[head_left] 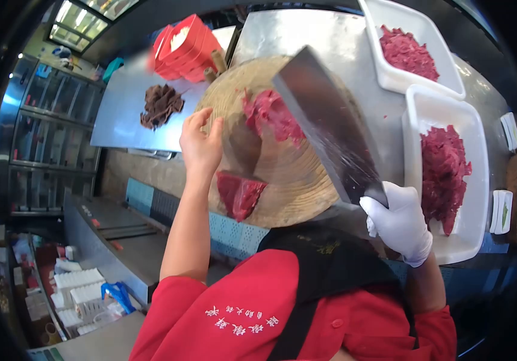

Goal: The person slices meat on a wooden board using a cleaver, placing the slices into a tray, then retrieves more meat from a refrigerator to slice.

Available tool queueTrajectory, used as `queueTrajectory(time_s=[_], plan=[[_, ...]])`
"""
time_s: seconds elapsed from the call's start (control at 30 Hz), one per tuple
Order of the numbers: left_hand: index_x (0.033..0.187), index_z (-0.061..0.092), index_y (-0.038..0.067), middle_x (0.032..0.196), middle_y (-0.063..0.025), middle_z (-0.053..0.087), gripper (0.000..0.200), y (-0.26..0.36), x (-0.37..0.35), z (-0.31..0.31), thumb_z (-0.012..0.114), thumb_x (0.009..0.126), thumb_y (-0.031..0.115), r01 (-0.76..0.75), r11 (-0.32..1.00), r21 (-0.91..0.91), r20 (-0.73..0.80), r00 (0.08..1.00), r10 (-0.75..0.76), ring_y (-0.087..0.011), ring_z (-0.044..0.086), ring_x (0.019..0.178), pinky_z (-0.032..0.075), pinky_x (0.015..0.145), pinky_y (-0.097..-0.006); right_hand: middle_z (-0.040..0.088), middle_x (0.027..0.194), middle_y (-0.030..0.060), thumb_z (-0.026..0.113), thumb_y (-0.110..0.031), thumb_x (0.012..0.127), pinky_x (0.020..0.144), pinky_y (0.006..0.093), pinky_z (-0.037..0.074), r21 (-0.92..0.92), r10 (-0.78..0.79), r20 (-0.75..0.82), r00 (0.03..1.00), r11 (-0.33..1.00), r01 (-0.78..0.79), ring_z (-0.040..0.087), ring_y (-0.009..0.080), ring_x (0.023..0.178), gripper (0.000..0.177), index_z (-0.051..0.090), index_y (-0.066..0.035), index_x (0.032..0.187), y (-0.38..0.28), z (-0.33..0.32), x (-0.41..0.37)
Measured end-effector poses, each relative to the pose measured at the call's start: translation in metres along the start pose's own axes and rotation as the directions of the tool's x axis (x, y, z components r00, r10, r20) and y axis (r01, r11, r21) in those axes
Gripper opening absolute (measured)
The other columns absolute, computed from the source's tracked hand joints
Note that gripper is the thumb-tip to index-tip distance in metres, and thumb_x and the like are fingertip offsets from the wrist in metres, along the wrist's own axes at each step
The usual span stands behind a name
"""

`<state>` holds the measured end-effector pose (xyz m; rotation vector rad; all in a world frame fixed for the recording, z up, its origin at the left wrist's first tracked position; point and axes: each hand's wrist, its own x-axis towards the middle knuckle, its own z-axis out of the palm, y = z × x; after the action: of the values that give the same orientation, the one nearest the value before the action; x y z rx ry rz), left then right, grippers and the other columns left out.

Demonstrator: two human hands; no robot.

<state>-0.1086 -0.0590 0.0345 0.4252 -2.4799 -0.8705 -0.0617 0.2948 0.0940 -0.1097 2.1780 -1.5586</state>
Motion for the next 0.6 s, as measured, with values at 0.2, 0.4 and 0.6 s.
queueTrajectory(time_s=[0.2, 0.4, 0.6], plan=[[0.101, 0.065, 0.002, 0.113, -0.0166, 0.055, 0.028, -0.010, -0.109, -0.031, 0.078, 0.077, 0.010, -0.187, 0.981, 0.045, -0.013, 0.982, 0.188, -0.0305, 0.058, 0.103, 0.046, 0.093, -0.0378, 0.055, 0.063, 0.0100, 0.062, -0.017, 0.084, 0.050, 0.0389, 0.045, -0.641, -0.445, 0.431, 0.785, 0.461, 0.614, 0.059, 0.0294, 0.056, 0.015, 0.055, -0.008, 0.074, -0.003, 0.039, 0.029], [0.110, 0.063, 0.005, 0.124, -0.0207, 0.048, 0.050, -0.011, -0.134, -0.013, 0.085, 0.066, 0.015, -0.168, 0.985, 0.046, -0.028, 0.985, 0.169, -0.0377, 0.054, 0.106, 0.048, 0.090, -0.0430, 0.054, 0.059, 0.0107, 0.059, -0.010, 0.073, 0.048, 0.0410, 0.045, -0.626, -0.336, 0.568, 0.751, 0.416, 0.660, 0.058, 0.0300, 0.050, 0.007, 0.054, -0.006, 0.073, -0.029, 0.060, 0.042], [0.101, 0.069, 0.008, 0.108, -0.0133, 0.062, 0.042, -0.017, -0.136, -0.013, 0.086, 0.063, 0.015, -0.081, 0.996, -0.025, 0.056, 0.995, 0.082, -0.0369, 0.052, 0.109, 0.042, 0.095, -0.0455, 0.046, 0.048, 0.0059, 0.059, -0.012, 0.070, 0.042, 0.0406, 0.036, -0.728, -0.203, 0.589, 0.782, 0.286, 0.623, 0.052, 0.0241, 0.042, 0.010, 0.052, -0.005, 0.070, -0.038, 0.057, 0.039]])
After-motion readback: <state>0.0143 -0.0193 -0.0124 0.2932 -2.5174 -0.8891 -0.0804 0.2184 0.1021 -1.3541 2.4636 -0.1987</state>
